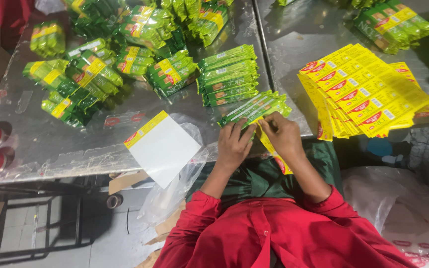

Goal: The person organizes wrapped biscuits into stacks and bundles them by hand using yellow printed bands.

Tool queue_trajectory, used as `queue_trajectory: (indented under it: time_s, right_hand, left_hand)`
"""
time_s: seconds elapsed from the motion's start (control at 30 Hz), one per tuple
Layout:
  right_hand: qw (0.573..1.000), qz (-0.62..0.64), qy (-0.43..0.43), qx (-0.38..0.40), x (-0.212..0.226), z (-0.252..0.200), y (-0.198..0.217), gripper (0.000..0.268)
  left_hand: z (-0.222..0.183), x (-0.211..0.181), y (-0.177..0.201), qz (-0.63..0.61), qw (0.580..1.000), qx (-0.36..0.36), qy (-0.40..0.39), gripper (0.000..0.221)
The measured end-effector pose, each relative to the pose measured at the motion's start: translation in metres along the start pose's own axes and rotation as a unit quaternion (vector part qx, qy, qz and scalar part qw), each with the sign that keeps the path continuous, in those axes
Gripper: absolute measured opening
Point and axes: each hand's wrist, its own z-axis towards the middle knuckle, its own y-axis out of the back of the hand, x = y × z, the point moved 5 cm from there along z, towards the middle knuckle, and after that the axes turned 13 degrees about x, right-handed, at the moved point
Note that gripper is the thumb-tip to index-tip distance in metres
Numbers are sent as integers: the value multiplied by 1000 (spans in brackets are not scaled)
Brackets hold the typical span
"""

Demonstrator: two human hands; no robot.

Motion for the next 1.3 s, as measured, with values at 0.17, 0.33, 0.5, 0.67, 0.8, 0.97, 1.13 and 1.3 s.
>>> queue_trajectory:
  time_s: [0.17,0.33,0.5,0.67,0.8,0.97,1.13,1.3]
  right_hand:
    - [999,-39,9,-15,0,-3,4,59]
    - [994,53,91,-23,-21,-6,-4,59]
    - [979,194,39,39,-59,0,-35,26]
    - [944,325,14,51,-71,4,-44,36]
    - [949,310,56,34,-49,8,-26,34]
    - [980,171,97,2,-8,22,4,33]
    - [989,89,112,-38,23,41,20,40]
    - [968,-79,199,-127,61,17,17,51]
  left_hand:
    - [15,10,18,-13,999,29,22,74]
    - [41,27,30,-6,993,105,56,81]
    - [70,48,22,39,977,185,100,96]
    - [89,63,3,-12,941,285,184,107]
    - [82,66,15,-103,942,238,213,101]
    - [44,65,28,-380,894,76,225,90]
    - [11,72,18,-555,797,-59,228,76]
    - [-19,85,8,-589,755,-135,253,75]
